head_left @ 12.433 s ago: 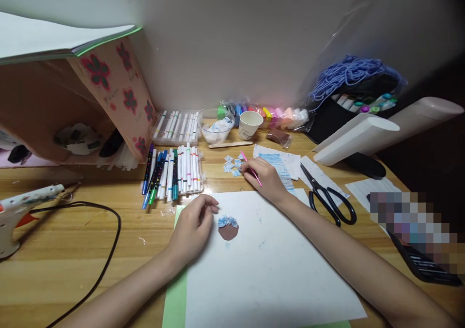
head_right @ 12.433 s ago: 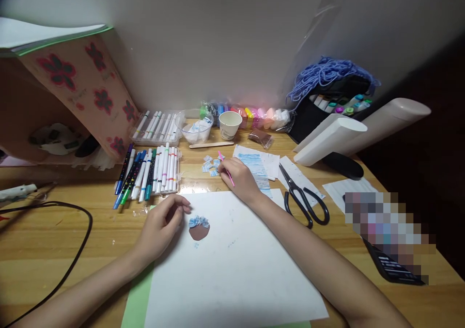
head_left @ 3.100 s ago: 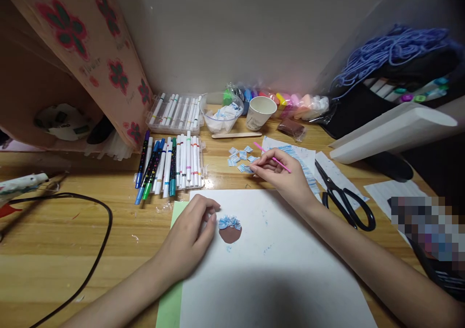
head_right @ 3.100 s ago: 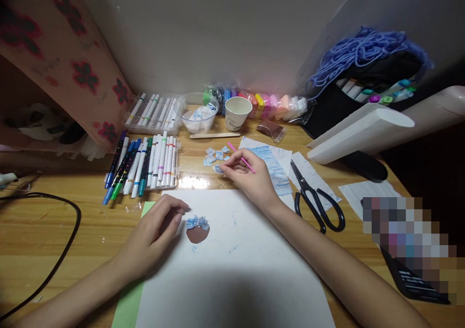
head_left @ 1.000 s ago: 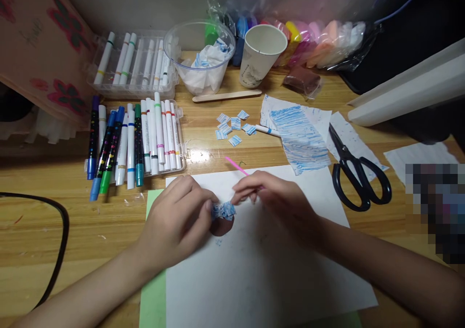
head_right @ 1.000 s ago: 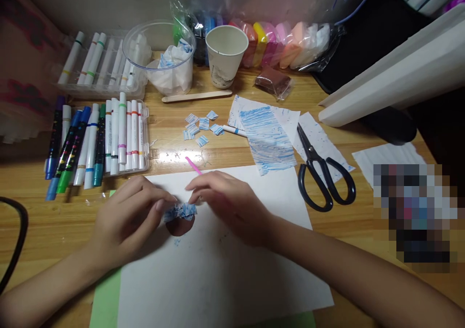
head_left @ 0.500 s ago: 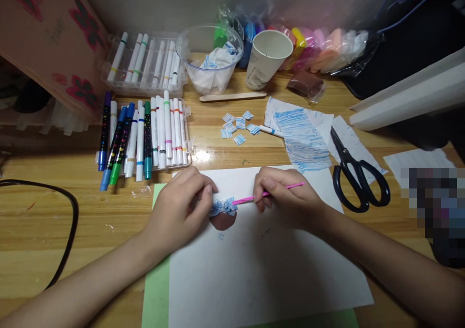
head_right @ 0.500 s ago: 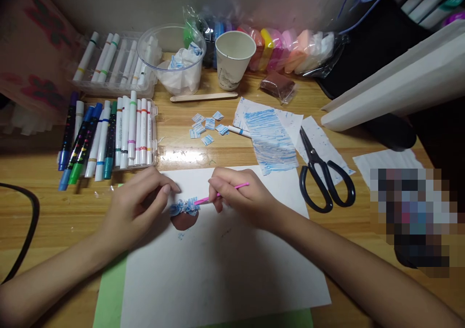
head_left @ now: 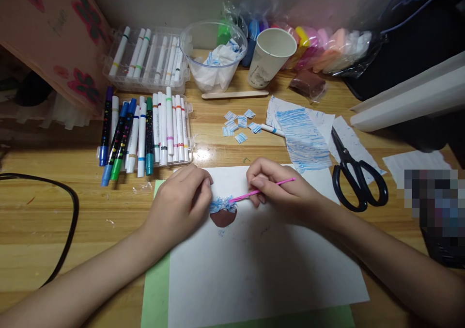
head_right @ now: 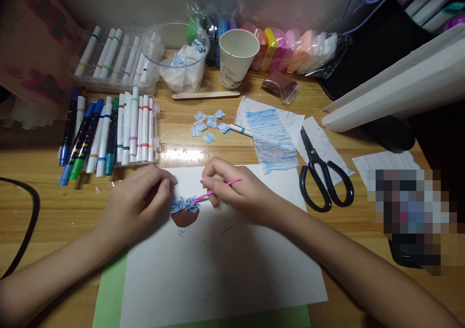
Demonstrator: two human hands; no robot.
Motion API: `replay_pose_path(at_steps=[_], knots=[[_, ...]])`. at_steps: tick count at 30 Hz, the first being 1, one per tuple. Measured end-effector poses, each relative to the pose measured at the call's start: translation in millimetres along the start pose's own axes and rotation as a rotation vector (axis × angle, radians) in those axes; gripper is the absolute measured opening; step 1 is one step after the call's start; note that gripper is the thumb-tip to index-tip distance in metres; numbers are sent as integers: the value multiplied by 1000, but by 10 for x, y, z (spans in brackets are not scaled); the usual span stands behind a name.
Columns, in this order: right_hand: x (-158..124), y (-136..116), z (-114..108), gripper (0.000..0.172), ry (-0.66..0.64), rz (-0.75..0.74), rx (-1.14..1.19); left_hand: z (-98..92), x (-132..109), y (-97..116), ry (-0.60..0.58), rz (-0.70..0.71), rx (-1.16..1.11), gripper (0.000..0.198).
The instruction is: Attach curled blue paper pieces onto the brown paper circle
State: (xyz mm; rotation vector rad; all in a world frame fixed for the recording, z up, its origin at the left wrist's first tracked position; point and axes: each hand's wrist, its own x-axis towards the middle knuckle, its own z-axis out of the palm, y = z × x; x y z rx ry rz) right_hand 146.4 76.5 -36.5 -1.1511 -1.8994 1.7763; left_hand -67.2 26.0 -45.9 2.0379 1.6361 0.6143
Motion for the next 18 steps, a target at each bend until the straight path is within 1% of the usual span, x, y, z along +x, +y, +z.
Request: replay_pose_path(at_steps=[2,5,7,9,11,13,18], knots=[[9,-55,-56,16,-99,51,-25,1,1,-6,-3,1,34,15],[26,-156,-148,14,-244,95,-105,10,-3,-13,-6,9,61,15],[42,-226,-189,14,-288,109,-161,18,-7,-14,0,13,71,14],[60,-287,-202,14,-304,118,-215,24,-11,-13,7,9,74,14],[79,-332,-185,14,-284,108,-262,28,-11,-12,6,6,73,15],[97,-357,-142,16,-232,88,-286,31,-8,-14,4,7,73,14],[109,-350,5,28,-29,97,-285,34,-1,-17,-1,3,78,14]])
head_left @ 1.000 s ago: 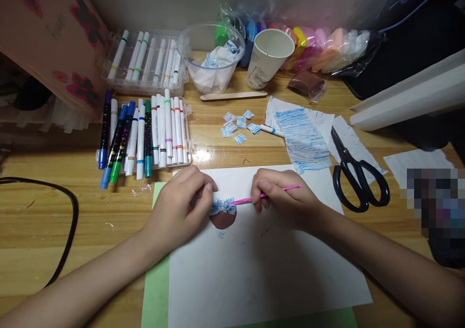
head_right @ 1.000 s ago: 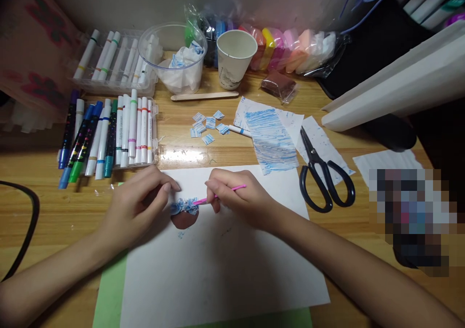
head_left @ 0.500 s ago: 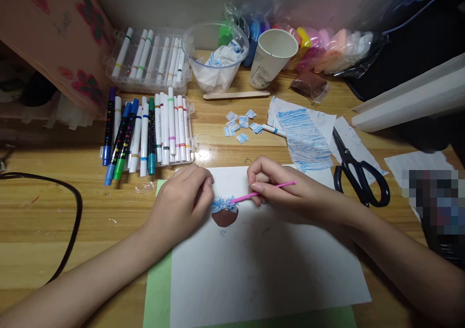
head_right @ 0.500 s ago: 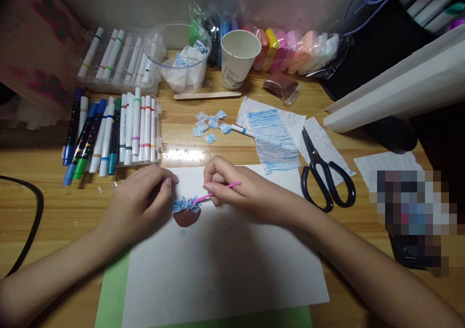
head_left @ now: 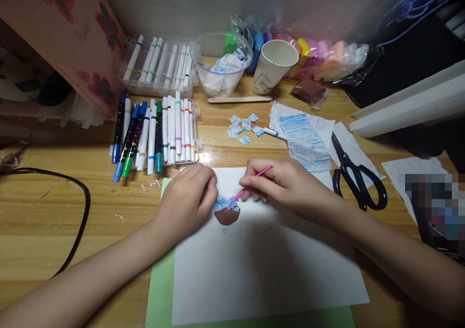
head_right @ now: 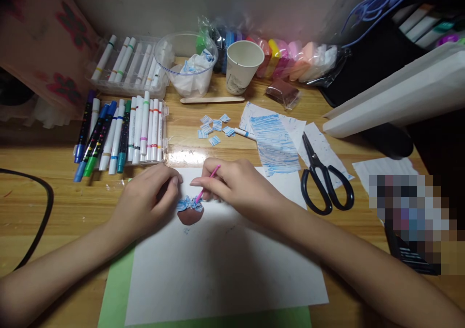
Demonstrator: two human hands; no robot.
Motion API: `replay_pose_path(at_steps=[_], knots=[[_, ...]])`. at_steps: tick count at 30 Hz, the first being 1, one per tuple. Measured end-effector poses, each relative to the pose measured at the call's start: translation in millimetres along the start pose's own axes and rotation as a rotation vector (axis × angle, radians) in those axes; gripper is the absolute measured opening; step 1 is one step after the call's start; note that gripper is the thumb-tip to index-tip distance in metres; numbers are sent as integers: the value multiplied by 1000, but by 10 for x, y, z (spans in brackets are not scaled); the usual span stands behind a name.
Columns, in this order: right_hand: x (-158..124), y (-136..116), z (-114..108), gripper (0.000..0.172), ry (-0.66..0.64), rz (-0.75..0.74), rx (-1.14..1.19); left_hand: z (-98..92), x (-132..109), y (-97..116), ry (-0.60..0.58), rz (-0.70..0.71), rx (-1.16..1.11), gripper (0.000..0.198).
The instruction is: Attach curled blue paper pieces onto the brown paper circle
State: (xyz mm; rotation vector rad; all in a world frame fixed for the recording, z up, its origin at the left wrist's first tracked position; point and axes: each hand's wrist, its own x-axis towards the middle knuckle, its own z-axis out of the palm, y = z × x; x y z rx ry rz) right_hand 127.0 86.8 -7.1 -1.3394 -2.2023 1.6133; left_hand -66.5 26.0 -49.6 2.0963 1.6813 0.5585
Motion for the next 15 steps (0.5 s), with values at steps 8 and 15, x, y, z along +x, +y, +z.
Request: replay_pose_path(at_steps=[8,15], knots=[[-69,44,-14,10,9,-3,-41,0,-12,7,-7,1,-5,15],[-68,78,92,26,155,-18,-165,-12,-7,6,-10,6,-11,14]])
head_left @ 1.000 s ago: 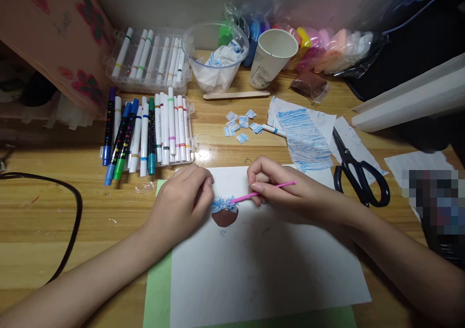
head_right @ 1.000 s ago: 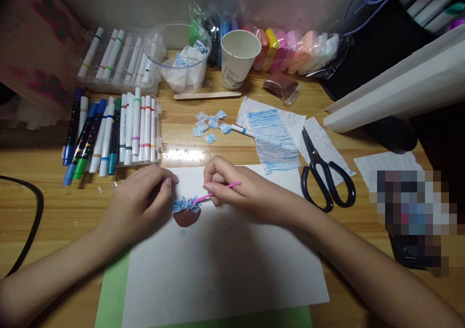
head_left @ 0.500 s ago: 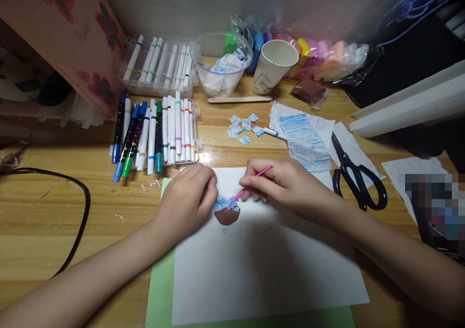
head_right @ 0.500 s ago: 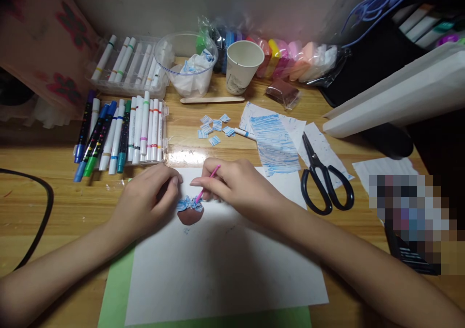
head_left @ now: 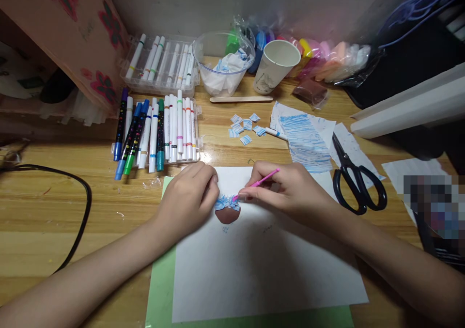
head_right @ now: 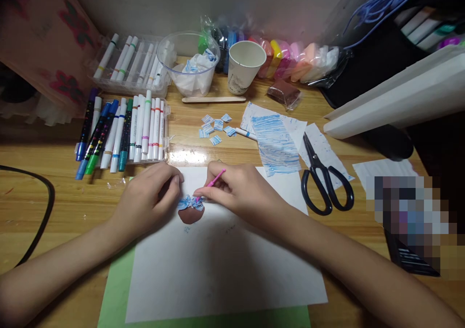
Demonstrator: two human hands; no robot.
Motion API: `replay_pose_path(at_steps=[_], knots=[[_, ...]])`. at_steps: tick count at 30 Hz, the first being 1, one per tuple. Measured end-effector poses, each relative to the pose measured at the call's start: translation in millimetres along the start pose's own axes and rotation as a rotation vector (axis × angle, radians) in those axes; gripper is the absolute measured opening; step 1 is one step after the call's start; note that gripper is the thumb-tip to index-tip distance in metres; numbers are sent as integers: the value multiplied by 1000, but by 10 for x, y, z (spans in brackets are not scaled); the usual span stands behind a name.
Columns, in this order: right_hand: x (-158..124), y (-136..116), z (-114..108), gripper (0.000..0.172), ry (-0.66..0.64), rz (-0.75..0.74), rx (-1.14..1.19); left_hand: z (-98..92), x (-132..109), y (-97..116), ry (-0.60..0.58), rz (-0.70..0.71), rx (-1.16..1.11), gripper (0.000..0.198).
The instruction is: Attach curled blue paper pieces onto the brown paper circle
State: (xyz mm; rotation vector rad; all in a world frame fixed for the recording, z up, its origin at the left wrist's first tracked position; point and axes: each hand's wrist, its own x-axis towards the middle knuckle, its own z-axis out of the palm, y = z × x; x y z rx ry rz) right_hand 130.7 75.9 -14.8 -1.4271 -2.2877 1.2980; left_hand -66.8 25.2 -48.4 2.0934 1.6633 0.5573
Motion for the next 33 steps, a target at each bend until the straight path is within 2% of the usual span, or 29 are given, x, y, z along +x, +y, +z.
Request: replay_pose_path(at_steps=[5,11,17,27,30,33], knots=[[-14,4,61,33,37,2,-15,-3,6,6,3,10,3,15],[-50,16,12,24,55,-4,68,4,-1,8,2,6,1,16],[-62,47,-9,21,12,-20,46,7,0,8,0,-1,1,16],[-45,36,4,13,-47,-158,9,8,8,5,2,1,7,15],[-41,12,19,14,-25,-162,-16,11,6,9,9,5,12,16],[-43,-8,58,17,29,-105,-23,13,6,9,13,8,18,17]])
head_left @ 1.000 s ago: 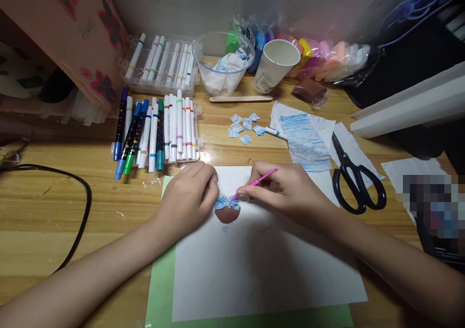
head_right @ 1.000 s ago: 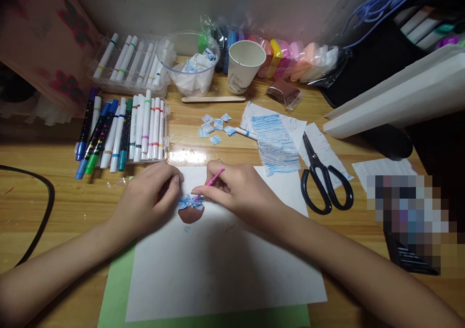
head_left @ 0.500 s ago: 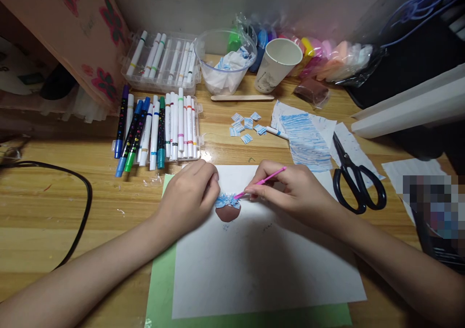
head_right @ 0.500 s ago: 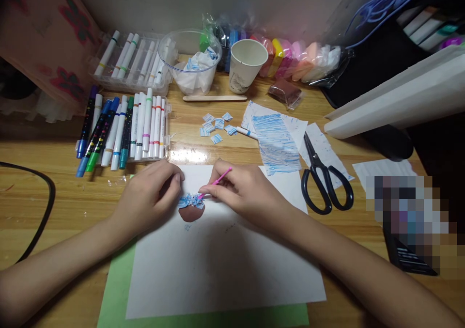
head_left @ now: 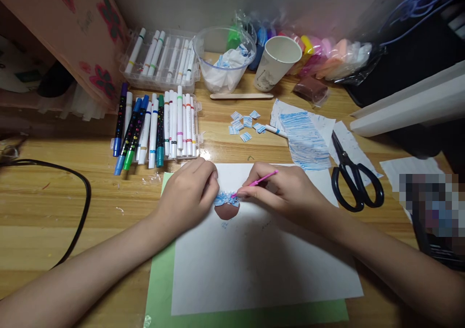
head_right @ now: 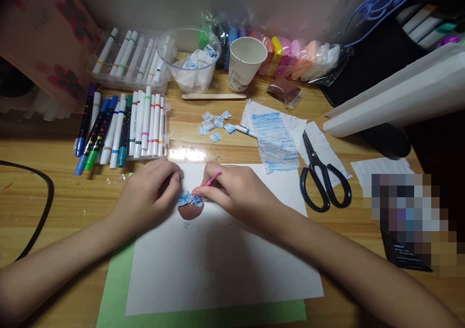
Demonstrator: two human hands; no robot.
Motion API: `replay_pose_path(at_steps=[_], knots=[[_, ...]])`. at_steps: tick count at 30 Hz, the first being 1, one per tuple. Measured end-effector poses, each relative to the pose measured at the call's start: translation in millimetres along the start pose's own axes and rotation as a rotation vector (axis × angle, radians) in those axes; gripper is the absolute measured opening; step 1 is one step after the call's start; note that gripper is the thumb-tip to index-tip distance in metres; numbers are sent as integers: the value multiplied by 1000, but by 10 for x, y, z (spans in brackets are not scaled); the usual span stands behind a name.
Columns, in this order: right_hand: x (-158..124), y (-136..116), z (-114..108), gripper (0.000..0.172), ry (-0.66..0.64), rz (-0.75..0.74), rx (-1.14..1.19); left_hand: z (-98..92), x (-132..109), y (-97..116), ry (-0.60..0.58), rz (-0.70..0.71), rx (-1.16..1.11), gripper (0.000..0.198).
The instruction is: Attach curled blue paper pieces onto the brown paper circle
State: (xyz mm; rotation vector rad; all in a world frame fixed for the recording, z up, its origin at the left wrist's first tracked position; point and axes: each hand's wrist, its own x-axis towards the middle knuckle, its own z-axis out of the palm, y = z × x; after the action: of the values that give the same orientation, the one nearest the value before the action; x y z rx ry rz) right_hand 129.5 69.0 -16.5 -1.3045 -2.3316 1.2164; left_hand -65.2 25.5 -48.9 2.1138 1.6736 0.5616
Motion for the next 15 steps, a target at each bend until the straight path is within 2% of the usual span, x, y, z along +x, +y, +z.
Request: replay_pose_path(at_steps=[6,12,15], knots=[[-22,11,40,19,61,33,75,-7,-1,-8,-2,11,-7,16],[-111,77,17,22,219,65,297,-10,-10,-5,-25,-6,-24,14],[-159,128,60,22,245,76,408,-20,1,-4,-31,-11,-36,16]])
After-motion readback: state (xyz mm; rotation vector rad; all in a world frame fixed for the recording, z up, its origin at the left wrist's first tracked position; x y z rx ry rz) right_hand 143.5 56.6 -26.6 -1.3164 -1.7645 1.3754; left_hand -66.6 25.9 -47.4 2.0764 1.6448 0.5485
